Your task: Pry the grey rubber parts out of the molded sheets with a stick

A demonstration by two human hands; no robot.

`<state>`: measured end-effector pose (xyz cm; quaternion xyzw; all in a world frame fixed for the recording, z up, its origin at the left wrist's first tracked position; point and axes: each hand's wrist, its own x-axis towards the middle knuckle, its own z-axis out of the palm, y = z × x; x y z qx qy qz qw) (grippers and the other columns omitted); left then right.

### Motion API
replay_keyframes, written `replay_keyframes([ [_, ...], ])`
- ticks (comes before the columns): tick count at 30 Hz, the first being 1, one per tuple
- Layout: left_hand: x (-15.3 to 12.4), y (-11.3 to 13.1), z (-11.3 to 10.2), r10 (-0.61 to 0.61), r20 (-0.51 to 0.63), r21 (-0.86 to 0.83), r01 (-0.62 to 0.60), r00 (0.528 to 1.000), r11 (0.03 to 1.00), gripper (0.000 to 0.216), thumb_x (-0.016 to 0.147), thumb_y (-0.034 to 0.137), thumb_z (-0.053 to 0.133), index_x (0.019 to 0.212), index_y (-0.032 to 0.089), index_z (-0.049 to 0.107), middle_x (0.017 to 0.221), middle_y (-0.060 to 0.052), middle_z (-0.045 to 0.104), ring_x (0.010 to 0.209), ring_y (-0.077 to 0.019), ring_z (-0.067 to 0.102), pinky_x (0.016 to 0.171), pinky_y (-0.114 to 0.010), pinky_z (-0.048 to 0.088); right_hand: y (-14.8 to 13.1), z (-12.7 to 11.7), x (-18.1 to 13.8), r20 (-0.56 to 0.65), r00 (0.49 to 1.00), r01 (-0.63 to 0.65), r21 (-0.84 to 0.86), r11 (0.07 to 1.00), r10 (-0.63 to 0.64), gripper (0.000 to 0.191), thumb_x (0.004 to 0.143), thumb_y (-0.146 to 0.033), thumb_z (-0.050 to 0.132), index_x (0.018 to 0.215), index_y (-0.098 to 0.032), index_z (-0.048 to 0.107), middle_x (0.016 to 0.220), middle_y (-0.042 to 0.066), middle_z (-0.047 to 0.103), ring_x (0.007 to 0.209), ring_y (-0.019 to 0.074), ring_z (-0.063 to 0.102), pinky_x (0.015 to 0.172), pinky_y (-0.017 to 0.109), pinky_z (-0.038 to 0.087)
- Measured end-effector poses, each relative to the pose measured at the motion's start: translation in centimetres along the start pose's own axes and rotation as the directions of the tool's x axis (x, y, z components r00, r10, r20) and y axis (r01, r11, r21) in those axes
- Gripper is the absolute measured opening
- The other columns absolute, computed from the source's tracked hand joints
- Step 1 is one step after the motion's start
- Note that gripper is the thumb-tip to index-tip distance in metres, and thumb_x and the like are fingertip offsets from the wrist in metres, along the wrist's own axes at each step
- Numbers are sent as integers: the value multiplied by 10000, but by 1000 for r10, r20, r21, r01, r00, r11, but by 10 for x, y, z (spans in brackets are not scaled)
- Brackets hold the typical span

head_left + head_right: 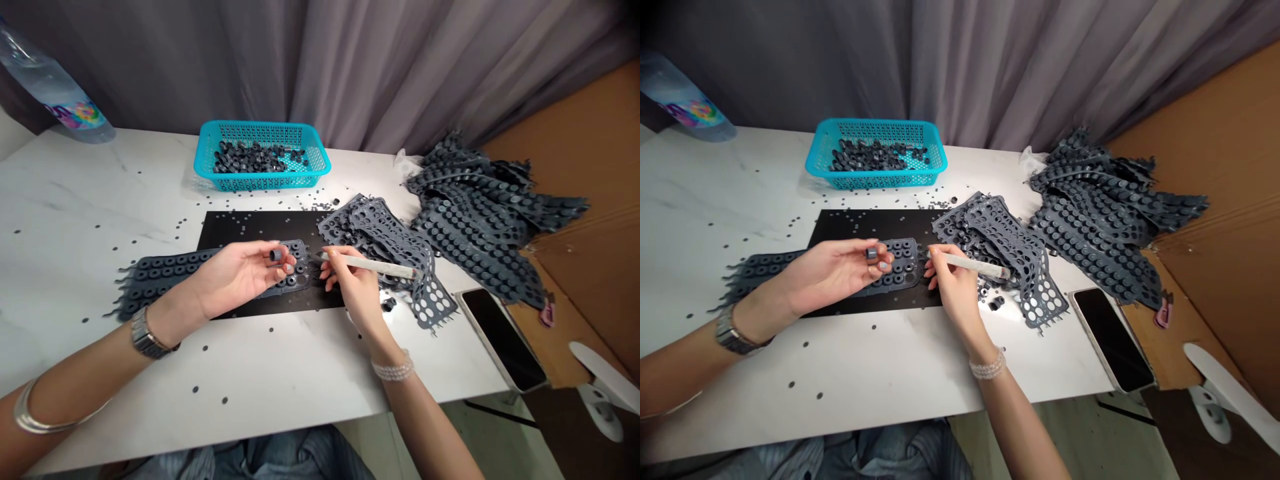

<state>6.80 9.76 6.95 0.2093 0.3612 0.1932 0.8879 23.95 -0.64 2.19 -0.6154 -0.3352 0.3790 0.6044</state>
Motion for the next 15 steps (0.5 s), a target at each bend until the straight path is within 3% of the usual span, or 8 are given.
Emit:
replay_keyframes([
  [3,2,2,-2,26,-28,-18,-27,999,999,239,848,125,518,613,119,560,731,-79,560,686,-133,572,530,-206,490,1,1,0,22,1000,12,-21,1000,-11,313,869,-483,589,884,-175,644,671,-7,590,547,108,568,439,200,449],
  [6,7,1,-7,141,21,284,-141,990,948,240,835,205,584,605,140,557,638,-1,459,546,-72,416,444,-180,341,6,2,0,61,997,53,-124,991,-45,342,895,-502,542,841,-179,642,618,-18,570,501,100,534,437,201,421],
  [7,10,-1,-8,214,45,486,-209,976,849,205,826,246,612,648,145,603,613,19,431,527,-70,377,444,-191,310,8,2,1,72,996,66,-166,984,-55,350,902,-505,528,829,-182,643,606,-20,570,496,100,531,446,201,419],
  [9,16,-6,-10,368,153,843,-315,917,436,137,804,295,643,797,167,692,592,37,428,534,-85,376,496,-221,321,14,4,3,78,995,84,-229,970,-68,360,912,-504,510,806,-187,642,589,-21,573,492,102,538,465,204,421],
  [11,23,-12,-11,413,323,940,-341,852,-32,196,793,281,631,948,197,716,643,27,505,597,-115,457,588,-260,370,19,5,6,71,995,93,-258,962,-77,370,920,-502,494,779,-190,633,578,-23,577,484,105,545,479,207,423],
  [12,26,-15,-11,397,391,920,-339,830,-197,225,795,273,611,983,202,713,694,14,550,642,-133,501,629,-280,387,21,5,7,70,994,99,-267,959,-83,377,924,-501,485,765,-190,628,578,-22,580,482,106,547,485,209,423],
  [13,29,-17,-11,373,439,889,-337,817,-309,240,803,270,590,1000,199,708,756,-4,589,688,-152,539,660,-297,400,22,5,7,73,993,107,-277,955,-90,385,927,-501,477,750,-191,621,578,-21,581,484,108,549,491,211,423],
  [15,34,-21,-11,340,484,842,-322,806,-433,256,822,279,557,1013,182,697,877,-45,635,783,-191,592,704,-324,421,22,5,8,95,990,129,-310,942,-104,398,933,-498,464,721,-193,608,586,-17,586,498,111,554,502,213,422],
])
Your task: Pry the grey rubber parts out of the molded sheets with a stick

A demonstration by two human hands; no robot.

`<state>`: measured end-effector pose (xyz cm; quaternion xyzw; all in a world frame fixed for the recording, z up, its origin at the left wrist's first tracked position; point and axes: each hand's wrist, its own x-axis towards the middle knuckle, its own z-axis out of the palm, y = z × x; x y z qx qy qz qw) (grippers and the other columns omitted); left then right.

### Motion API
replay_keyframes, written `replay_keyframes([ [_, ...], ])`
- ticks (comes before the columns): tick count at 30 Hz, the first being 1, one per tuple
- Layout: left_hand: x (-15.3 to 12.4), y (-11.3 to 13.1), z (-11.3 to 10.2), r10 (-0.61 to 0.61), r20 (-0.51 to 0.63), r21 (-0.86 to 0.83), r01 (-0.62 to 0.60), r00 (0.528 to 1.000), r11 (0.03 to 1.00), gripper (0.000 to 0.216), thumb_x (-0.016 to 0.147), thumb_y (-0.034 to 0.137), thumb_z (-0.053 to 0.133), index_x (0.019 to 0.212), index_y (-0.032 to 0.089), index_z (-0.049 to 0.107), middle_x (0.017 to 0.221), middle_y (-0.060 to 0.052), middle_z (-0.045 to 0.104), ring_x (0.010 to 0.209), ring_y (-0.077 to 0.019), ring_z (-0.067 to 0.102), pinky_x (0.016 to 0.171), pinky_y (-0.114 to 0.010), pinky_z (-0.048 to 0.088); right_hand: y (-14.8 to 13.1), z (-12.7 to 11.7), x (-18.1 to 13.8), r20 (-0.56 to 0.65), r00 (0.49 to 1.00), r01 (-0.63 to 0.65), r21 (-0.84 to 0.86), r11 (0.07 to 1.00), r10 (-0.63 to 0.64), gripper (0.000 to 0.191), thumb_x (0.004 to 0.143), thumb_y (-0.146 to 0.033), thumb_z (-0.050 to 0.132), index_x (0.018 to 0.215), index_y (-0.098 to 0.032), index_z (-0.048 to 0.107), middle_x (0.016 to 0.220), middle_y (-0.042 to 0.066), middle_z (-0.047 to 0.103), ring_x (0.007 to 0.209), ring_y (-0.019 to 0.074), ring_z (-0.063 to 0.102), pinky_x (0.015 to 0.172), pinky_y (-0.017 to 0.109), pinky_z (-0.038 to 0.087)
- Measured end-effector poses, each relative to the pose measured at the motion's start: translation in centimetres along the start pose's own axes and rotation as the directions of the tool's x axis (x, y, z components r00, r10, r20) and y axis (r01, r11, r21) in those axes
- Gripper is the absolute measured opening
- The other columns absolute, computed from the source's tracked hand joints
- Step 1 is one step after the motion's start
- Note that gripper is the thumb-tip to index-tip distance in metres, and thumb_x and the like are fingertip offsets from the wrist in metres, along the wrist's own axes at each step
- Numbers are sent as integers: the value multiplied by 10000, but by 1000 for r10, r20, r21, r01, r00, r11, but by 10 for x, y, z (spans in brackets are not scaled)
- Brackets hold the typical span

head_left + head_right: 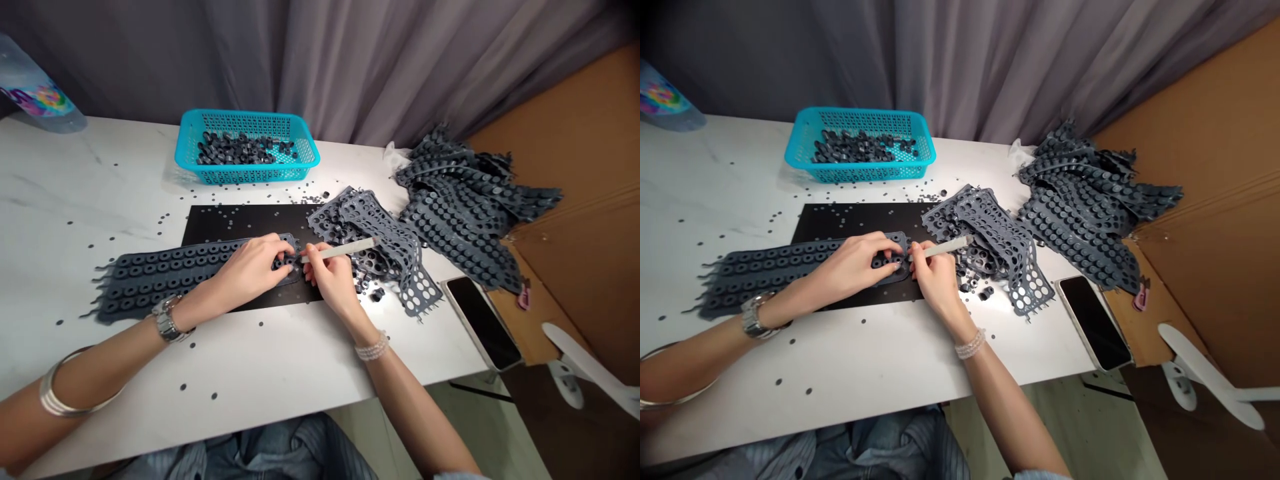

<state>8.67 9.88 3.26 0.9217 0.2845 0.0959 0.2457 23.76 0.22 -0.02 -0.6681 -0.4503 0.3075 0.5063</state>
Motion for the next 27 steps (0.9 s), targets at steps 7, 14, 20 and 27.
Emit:
replay_keyframes([
  [7,-2,3,8,-15,29,132,11,999,991,264,864,277,484,1022,194,679,967,-71,651,886,-247,640,733,-356,463,-5,-2,-1,34,998,55,-117,992,-51,401,947,-473,438,698,-200,592,595,-7,598,546,129,573,541,222,419],
  [14,-1,9,8,-7,16,229,4,1000,973,218,877,279,476,931,179,661,891,-66,633,841,-255,631,671,-354,446,-11,0,-2,46,991,132,-228,965,-125,345,967,-383,414,720,-201,573,609,-8,589,561,132,564,586,231,397],
  [20,-8,4,14,60,-97,34,-57,993,998,250,924,229,430,852,162,660,873,-68,648,832,-206,601,735,-321,433,-17,7,-5,17,984,171,-376,911,-177,313,974,-311,374,705,-214,501,611,-7,546,532,129,498,582,247,344],
  [27,-19,-2,-9,-395,-197,-659,177,898,731,191,810,354,667,894,189,717,705,10,584,583,-99,429,544,-244,336,-14,5,-2,-13,997,73,-263,962,-80,334,961,-362,410,737,-209,604,570,-8,575,531,147,551,602,255,387],
])
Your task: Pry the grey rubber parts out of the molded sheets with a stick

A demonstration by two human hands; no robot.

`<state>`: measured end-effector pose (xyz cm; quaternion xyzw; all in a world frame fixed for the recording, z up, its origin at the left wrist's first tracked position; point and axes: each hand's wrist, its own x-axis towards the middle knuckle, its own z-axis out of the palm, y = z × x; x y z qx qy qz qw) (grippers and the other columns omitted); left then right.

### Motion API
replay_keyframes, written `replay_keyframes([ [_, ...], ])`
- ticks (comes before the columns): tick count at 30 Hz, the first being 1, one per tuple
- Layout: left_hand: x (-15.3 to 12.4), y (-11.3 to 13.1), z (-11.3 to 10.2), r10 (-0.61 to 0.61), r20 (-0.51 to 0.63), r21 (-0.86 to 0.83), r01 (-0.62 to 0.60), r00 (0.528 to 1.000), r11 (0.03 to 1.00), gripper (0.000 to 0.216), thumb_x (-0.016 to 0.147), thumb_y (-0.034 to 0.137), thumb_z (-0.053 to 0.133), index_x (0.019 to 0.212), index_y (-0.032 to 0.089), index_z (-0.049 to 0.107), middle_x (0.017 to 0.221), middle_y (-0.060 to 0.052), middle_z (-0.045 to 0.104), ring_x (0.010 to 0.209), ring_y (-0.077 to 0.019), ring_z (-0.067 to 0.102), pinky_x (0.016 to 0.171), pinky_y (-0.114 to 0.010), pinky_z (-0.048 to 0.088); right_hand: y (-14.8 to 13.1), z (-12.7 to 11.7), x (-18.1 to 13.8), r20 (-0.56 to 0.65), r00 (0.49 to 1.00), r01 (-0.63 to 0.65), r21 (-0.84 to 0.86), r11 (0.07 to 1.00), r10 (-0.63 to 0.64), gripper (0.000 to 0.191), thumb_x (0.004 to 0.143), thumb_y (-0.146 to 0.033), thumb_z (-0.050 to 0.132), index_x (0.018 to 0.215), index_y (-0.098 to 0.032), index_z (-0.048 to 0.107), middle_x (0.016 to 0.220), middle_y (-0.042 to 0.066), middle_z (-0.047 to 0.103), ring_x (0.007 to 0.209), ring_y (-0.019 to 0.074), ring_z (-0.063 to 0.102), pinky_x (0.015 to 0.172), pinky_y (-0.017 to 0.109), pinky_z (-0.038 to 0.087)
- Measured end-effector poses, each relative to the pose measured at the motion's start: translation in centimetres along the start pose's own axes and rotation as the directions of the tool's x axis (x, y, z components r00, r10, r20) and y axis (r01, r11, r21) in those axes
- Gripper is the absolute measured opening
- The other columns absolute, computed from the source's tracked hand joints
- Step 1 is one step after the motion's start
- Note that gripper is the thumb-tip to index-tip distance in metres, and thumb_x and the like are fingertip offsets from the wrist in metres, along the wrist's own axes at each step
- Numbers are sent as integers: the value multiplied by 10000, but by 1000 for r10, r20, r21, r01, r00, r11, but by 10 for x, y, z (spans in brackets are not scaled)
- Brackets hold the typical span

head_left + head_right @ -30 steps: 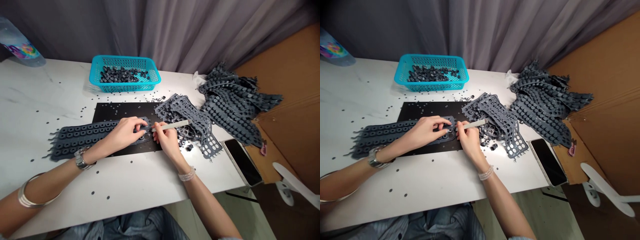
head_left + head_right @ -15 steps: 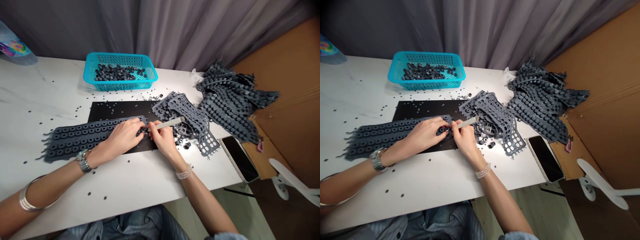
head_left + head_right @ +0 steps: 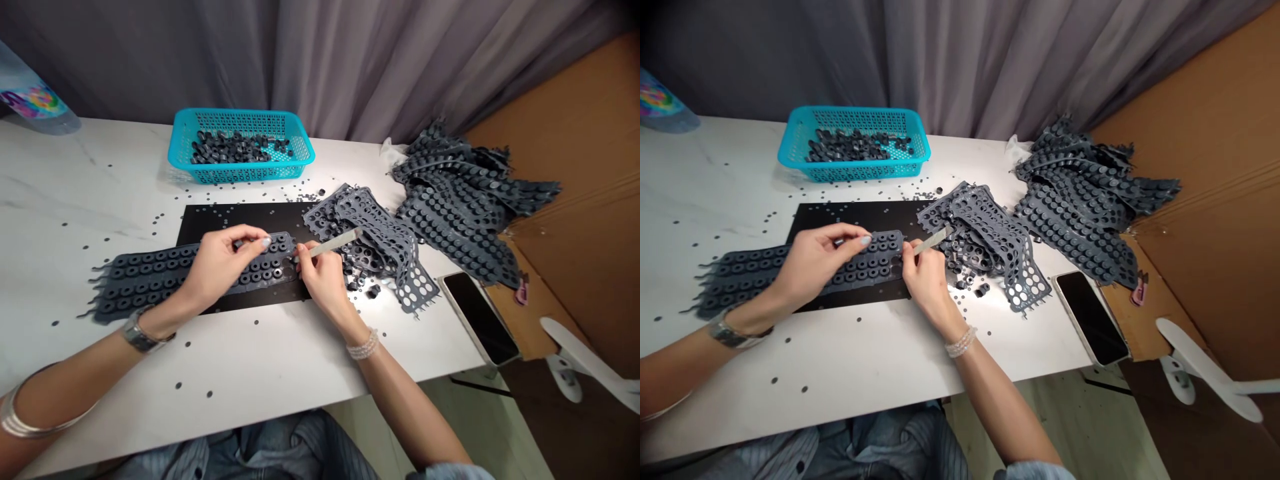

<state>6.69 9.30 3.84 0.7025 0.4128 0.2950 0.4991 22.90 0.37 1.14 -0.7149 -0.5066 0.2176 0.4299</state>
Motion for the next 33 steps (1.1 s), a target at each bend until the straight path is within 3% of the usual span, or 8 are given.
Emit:
replay_keyframes([
  [2,5,4,-4,-162,85,-318,181,983,931,186,785,308,705,907,168,726,778,-10,607,587,-71,417,507,-206,330,3,-1,0,-3,999,-31,98,995,32,356,950,-418,430,740,-206,625,576,-9,582,527,140,555,577,245,402],
  [5,10,6,-4,-295,289,-601,412,911,684,109,793,184,689,865,112,729,892,-60,628,618,-42,446,475,-143,347,6,-4,0,-58,991,-99,302,948,122,384,930,-493,452,769,-198,638,574,-16,576,499,120,541,513,225,403],
  [10,9,7,-2,-378,462,-709,590,802,386,130,831,62,583,845,51,712,881,-100,628,650,-56,523,497,-129,438,5,-12,2,-113,970,-129,505,853,214,355,897,-495,525,805,-171,639,561,-25,560,453,88,505,440,201,378],
  [17,10,16,-4,-424,485,-755,611,765,238,243,853,43,470,984,35,675,973,-163,658,870,-161,657,772,-231,581,2,-12,1,-93,967,-162,495,854,238,355,887,-494,546,791,-165,640,547,-24,564,440,86,497,423,202,373],
  [21,7,21,-4,-412,475,-783,587,778,206,302,880,123,434,1096,20,619,1097,-217,656,1044,-244,660,921,-319,566,2,-14,0,-99,968,-150,504,850,230,350,889,-492,545,795,-168,638,551,-23,565,446,88,498,427,206,377],
  [26,17,37,-14,-407,430,-803,548,806,237,508,903,171,379,1364,-43,399,1250,-281,585,1172,-283,605,915,-338,568,4,-14,1,-105,969,-142,504,852,223,359,880,-506,554,794,-168,637,545,-26,559,437,89,489,424,209,378],
  [30,70,66,-36,-313,246,-864,354,917,358,570,919,201,338,1448,-4,296,1375,-279,483,1282,-307,504,897,-370,553,7,-12,2,-107,970,-131,529,838,219,373,877,-521,553,796,-165,631,545,-26,554,434,87,484,409,202,366],
  [33,122,86,-50,-338,78,-832,248,938,497,681,918,367,345,1512,88,163,1523,-257,278,1404,-392,304,906,-529,506,9,-10,3,-99,969,-142,530,836,228,381,869,-528,563,792,-160,628,544,-23,554,434,87,487,403,196,361],
])
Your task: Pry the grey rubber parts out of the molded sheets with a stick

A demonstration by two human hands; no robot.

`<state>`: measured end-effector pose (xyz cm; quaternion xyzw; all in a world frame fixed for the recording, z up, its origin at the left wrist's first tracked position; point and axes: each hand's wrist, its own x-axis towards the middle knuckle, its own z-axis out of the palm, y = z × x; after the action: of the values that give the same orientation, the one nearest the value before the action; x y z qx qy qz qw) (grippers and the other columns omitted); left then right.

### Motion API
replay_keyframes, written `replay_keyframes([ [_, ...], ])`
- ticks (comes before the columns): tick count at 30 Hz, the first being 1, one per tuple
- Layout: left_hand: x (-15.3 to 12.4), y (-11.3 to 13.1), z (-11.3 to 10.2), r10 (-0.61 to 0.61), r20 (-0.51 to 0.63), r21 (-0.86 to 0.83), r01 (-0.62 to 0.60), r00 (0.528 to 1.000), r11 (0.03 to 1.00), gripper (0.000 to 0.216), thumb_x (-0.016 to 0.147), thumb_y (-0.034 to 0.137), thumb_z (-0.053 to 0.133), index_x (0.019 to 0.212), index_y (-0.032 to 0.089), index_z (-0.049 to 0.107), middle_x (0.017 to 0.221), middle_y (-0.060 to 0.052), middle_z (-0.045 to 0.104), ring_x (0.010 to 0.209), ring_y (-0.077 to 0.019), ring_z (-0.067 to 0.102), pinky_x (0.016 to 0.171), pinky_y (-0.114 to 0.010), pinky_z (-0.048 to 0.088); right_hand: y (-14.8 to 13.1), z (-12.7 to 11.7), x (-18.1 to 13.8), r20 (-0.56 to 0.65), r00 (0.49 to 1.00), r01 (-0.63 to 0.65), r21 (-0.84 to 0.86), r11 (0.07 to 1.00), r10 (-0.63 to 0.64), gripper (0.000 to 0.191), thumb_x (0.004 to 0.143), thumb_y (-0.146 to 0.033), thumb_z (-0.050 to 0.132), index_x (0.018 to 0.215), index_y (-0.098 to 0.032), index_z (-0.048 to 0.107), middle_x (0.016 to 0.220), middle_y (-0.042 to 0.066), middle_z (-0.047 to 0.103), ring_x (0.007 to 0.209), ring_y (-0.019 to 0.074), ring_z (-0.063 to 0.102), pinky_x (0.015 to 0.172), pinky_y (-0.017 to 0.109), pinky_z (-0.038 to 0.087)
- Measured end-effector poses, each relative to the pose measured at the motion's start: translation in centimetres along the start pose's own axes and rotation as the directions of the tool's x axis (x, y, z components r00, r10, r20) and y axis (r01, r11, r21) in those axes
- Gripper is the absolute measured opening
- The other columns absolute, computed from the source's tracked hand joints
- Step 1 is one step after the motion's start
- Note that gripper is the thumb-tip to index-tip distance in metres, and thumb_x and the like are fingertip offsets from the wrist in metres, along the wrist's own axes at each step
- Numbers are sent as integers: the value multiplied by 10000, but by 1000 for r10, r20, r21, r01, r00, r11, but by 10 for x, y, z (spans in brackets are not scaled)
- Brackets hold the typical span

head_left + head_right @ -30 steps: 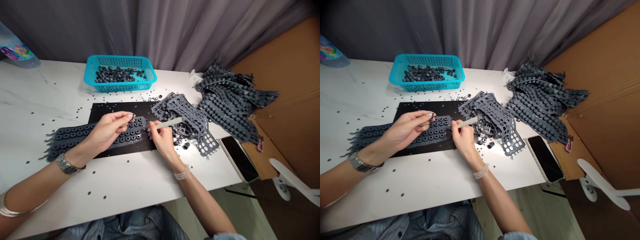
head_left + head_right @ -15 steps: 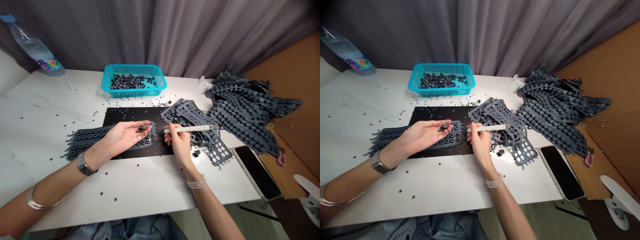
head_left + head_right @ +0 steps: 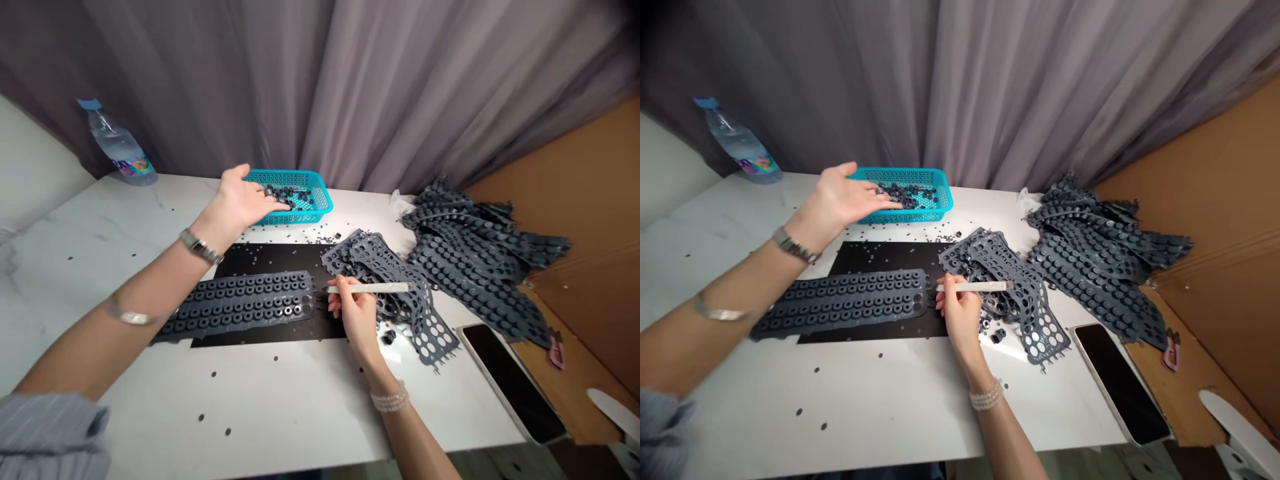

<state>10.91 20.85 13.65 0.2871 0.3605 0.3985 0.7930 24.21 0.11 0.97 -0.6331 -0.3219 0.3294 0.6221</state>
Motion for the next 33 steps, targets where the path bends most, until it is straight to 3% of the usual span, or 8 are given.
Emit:
replay_keyframes([
  [5,37,16,1,72,-83,118,-62,994,991,825,824,529,432,1529,303,67,1609,-157,83,1435,-434,192,861,-639,472,1,0,1,1,1000,4,4,1000,-4,419,864,-561,550,784,-158,632,530,-21,549,418,86,476,388,196,353],
  [10,11,-12,-30,270,41,334,-267,962,904,613,794,447,557,1373,280,444,1452,-162,429,1275,-323,472,858,-467,516,-2,1,-2,19,1000,24,4,1000,-24,397,869,-551,549,798,-168,627,555,-22,558,436,89,490,401,197,367],
  [12,-16,-34,-41,328,239,541,-406,914,736,409,789,370,605,1167,214,629,1233,-146,617,1121,-259,579,884,-394,494,-3,3,-5,44,999,19,11,1000,-20,376,865,-542,559,816,-174,618,577,-22,572,452,91,505,415,196,385],
  [14,-46,-60,-50,230,451,770,-506,862,389,230,791,329,617,948,195,718,1002,-101,698,964,-227,623,882,-368,470,-3,6,-8,96,995,14,6,1000,-15,355,868,-533,559,831,-182,602,593,-23,582,464,93,520,429,197,405],
  [16,-72,-84,-57,55,579,810,-582,813,80,193,816,301,584,894,205,732,951,-78,695,898,-221,621,868,-371,461,-2,9,-11,156,987,33,-48,998,-25,333,882,-518,545,814,-194,578,588,-29,578,470,98,528,445,201,416],
  [19,-91,-110,-66,-106,643,750,-651,759,-118,233,859,287,533,986,203,710,999,-90,656,987,-251,589,897,-395,443,1,9,-13,254,966,102,-188,977,-52,335,920,-486,496,748,-204,556,596,-25,576,514,109,555,509,211,437],
  [25,-86,-122,-71,-147,649,722,-665,747,-189,263,912,268,460,1062,179,657,1018,-92,591,1006,-252,558,879,-392,449,1,6,-12,325,944,166,-337,927,-51,365,946,-467,447,710,-211,554,629,-11,607,589,139,597,588,226,440],
  [33,-87,-127,-73,-124,696,657,-697,707,-287,243,934,210,417,946,142,650,943,-82,574,935,-228,556,857,-386,467,-6,7,-14,352,934,215,-405,889,-65,338,949,-427,444,706,-216,546,624,-14,599,582,143,579,583,228,405],
])
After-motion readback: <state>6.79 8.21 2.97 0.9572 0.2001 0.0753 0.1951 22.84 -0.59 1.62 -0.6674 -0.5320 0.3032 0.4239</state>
